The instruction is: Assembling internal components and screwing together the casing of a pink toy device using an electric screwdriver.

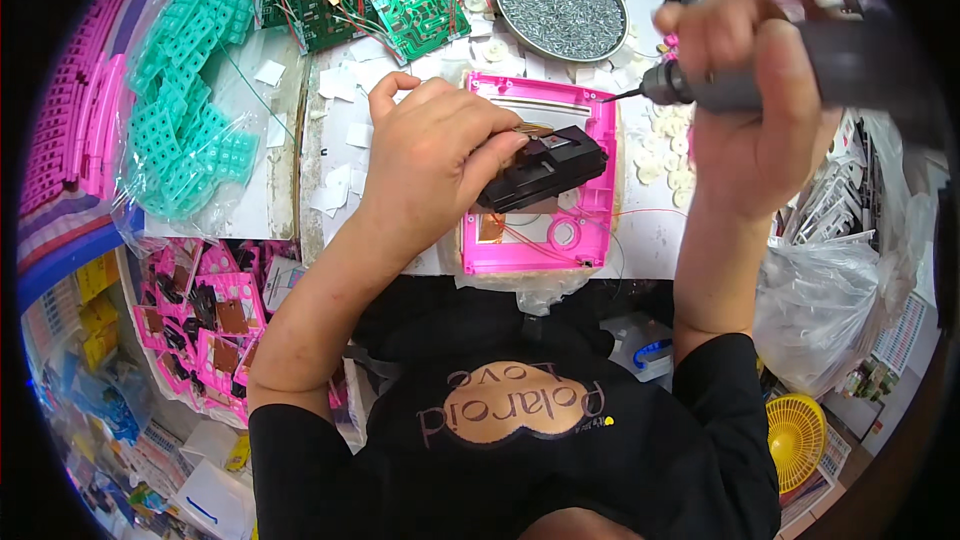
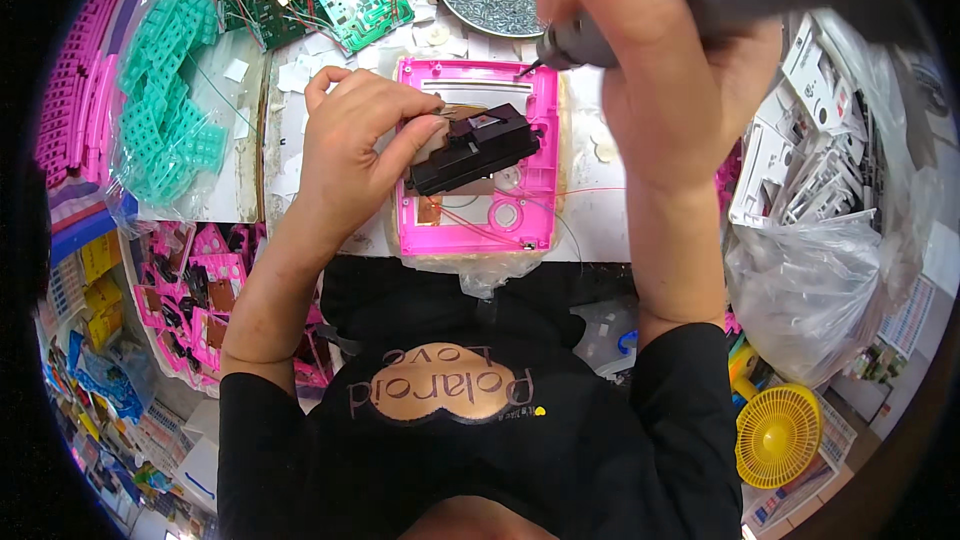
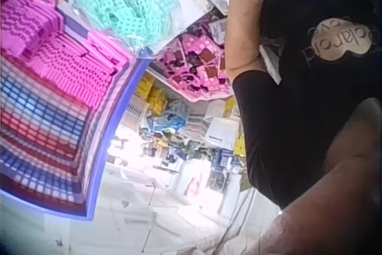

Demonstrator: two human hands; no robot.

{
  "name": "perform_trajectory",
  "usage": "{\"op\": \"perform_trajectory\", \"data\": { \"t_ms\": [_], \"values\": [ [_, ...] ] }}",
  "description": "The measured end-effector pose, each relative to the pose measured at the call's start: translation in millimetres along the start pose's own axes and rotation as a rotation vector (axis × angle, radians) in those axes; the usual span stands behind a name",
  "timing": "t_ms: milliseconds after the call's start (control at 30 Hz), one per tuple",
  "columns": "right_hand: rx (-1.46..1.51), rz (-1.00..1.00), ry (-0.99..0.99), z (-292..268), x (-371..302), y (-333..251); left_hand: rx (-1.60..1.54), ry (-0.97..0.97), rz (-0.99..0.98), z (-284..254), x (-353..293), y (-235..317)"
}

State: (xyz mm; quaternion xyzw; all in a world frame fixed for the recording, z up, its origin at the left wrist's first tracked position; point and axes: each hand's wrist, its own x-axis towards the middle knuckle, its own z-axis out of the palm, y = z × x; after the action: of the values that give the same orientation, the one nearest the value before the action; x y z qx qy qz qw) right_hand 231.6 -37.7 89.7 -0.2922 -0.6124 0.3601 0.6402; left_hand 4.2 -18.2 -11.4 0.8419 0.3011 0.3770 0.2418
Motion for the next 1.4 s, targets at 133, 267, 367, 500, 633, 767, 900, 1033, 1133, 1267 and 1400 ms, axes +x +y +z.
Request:
{"op": "perform_trajectory", "data": {
  "t_ms": [133,267,367,500,633,767,900,1033,1133,1267,1400],
  "values": [
    [-0.618,0.064,0.198,8,-28,-11,0.018,0.012,0.007,-4,-2,3],
    [-0.889,0.237,-0.062,3,-88,-6,-0.004,-0.001,-0.034,-4,-5,4],
    [-0.999,0.151,-0.377,3,-92,5,-0.019,0.01,-0.019,-3,-3,4],
    [-0.962,0.046,-0.544,-9,-83,15,0.041,-0.038,0.04,-11,3,3],
    [-0.998,0.073,-0.554,-1,-77,8,0.115,-0.232,0.095,-26,13,4],
    [-1.05,0.153,-0.518,12,-78,2,0.059,-0.374,0.124,-37,24,3],
    [-1.075,0.24,-0.434,26,-83,-4,0.013,-0.471,0.18,-43,40,1],
    [-0.946,0.172,-0.197,23,-71,-43,-0.013,-0.488,0.185,-41,41,-4],
    [-0.707,0.241,-0.009,-10,-42,-52,-0.049,-0.498,0.187,-40,41,-7],
    [-0.534,-0.007,-0.102,-60,-6,-37,-0.086,-0.513,0.222,-38,47,-2],
    [-0.597,-0.129,-0.05,-45,-14,-26,-0.062,-0.492,0.218,-35,37,-5]
  ]
}}
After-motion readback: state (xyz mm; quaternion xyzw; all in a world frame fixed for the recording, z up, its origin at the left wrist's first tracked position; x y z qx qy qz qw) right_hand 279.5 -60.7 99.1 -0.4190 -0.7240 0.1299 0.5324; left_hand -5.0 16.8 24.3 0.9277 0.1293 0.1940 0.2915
